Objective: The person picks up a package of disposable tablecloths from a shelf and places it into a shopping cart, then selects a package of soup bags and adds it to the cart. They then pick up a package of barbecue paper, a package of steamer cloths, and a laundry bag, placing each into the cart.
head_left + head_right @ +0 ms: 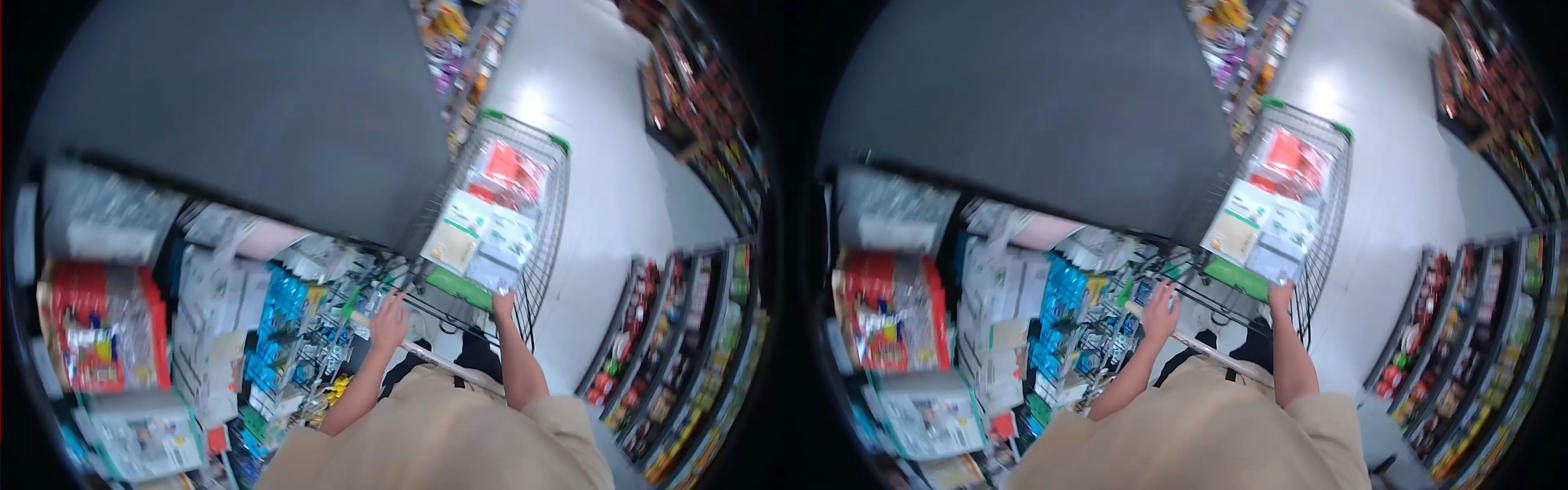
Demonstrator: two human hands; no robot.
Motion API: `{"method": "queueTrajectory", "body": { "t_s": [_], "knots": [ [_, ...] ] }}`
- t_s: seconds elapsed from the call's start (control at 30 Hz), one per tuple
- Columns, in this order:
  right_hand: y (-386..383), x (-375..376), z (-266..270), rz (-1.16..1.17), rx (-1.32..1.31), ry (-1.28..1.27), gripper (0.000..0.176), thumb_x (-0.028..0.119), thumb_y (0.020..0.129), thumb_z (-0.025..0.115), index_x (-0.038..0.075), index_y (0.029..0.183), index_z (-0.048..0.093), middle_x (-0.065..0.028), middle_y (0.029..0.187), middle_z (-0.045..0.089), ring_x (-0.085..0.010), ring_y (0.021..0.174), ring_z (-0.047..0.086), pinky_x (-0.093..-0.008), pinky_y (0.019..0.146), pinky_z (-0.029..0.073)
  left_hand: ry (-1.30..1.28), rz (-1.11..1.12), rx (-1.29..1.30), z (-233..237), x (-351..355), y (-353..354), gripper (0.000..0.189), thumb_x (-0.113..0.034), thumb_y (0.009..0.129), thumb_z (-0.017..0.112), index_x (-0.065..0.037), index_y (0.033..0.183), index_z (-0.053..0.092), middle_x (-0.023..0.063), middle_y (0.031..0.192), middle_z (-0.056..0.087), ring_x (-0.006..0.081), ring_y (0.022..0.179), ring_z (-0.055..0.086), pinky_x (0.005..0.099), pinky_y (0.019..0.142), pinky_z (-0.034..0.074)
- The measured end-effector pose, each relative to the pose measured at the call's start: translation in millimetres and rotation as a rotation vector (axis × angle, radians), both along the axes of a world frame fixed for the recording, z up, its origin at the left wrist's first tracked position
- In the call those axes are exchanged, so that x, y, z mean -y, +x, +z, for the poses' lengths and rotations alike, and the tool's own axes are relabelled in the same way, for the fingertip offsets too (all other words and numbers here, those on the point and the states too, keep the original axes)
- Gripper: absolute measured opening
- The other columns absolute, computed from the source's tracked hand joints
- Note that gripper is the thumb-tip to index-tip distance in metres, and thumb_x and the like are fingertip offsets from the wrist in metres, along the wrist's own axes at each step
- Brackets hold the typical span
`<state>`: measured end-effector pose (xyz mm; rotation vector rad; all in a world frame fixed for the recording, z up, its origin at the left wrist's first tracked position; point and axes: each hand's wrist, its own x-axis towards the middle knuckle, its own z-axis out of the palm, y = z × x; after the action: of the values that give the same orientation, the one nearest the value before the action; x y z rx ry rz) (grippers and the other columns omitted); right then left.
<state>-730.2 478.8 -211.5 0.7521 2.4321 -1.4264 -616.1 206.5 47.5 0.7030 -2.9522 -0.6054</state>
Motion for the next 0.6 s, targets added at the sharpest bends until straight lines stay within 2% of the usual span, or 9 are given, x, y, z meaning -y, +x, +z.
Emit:
{"method": "queueTrajectory", "body": {
  "t_s": [0.03,0.07,0.1,0.17,0.27,0.3,0.37,0.43,0.6],
  "knots": [
    [1,-1,-6,0.073,0.022,-0.002,0.064,0.011,0.076,0.063,-0.004,0.134,0.042,-0.0246,0.117,0.06,-0.0351,0.108,0.061,-0.0386,0.093,0.047,0.123,-0.024,-0.073,2,3,2,0.034,-0.018,0.09,0.057,-0.015,0.124,0.061,0.0057,0.137,0.054,0.0298,0.105,0.064,0.041,0.084,0.053],
    [-1,3,30,0.103,0.048,-0.234,0.065,0.01,0.077,0.063,-0.003,0.137,0.041,-0.0221,0.118,0.06,-0.0305,0.105,0.061,-0.0362,0.091,0.047,0.241,-0.05,-0.15,3,8,5,0.034,-0.016,0.091,0.057,-0.013,0.124,0.06,0.0073,0.136,0.054,0.0286,0.106,0.063,0.0394,0.086,0.052],
    [-2,0,37,0.271,0.09,-0.174,0.061,0.009,0.08,0.061,-0.001,0.137,0.041,-0.0204,0.118,0.06,-0.0249,0.1,0.062,-0.0329,0.082,0.05,0.221,0.016,-0.192,4,12,9,0.034,-0.016,0.091,0.057,-0.013,0.124,0.06,0.0073,0.136,0.054,0.0286,0.106,0.063,0.0394,0.086,0.052],
    [2,7,67,0.329,0.182,-0.293,0.056,0.011,0.083,0.061,0.0,0.135,0.044,-0.0184,0.114,0.063,-0.02,0.091,0.064,-0.0292,0.072,0.05,0.607,0.031,-0.403,7,21,18,0.033,-0.011,0.093,0.056,-0.008,0.126,0.058,0.0118,0.133,0.055,0.0275,0.11,0.061,0.0349,0.089,0.05],
    [17,23,106,0.466,0.001,-0.255,0.046,0.013,0.087,0.06,0.0,0.13,0.05,-0.0163,0.105,0.066,-0.0175,0.085,0.065,-0.0271,0.066,0.049,0.495,0.103,-0.587,12,45,44,0.033,0.002,0.091,0.053,-0.001,0.124,0.059,0.0125,0.131,0.057,0.0206,0.106,0.061,0.0312,0.089,0.049],
    [18,31,117,0.498,-0.057,-0.249,0.042,0.013,0.088,0.06,-0.001,0.127,0.052,-0.016,0.103,0.067,-0.0182,0.086,0.066,-0.0278,0.069,0.05,0.631,0.213,-0.624,32,53,53,0.035,0.001,0.091,0.054,-0.001,0.126,0.057,0.0121,0.129,0.057,0.0206,0.107,0.061,0.0303,0.093,0.047],
    [29,55,176,0.542,-0.145,-0.222,0.034,0.013,0.091,0.057,-0.004,0.121,0.057,-0.0164,0.101,0.069,-0.0199,0.09,0.067,-0.0295,0.079,0.05,0.454,0.29,-0.761,30,82,79,0.037,0.0,0.093,0.052,-0.001,0.13,0.054,0.012,0.128,0.058,0.0198,0.109,0.059,0.0305,0.095,0.045],
    [29,75,202,0.594,-0.158,-0.262,0.034,0.011,0.092,0.056,-0.005,0.121,0.056,-0.0165,0.102,0.069,-0.0205,0.092,0.067,-0.0301,0.082,0.05,0.479,0.534,-0.831,32,116,107,0.038,-0.004,0.095,0.054,-0.004,0.133,0.051,0.0148,0.128,0.056,0.0214,0.11,0.057,0.033,0.089,0.049],
    [32,137,250,0.763,-0.247,-0.322,0.03,0.006,0.094,0.054,-0.006,0.121,0.056,-0.0153,0.101,0.07,-0.0201,0.097,0.066,-0.0305,0.087,0.05,0.419,0.853,-1.173,88,192,144,0.053,-0.008,0.098,0.054,-0.002,0.146,0.034,0.018,0.142,0.044,0.0258,0.122,0.05,0.0362,0.103,0.04]
  ]
}}
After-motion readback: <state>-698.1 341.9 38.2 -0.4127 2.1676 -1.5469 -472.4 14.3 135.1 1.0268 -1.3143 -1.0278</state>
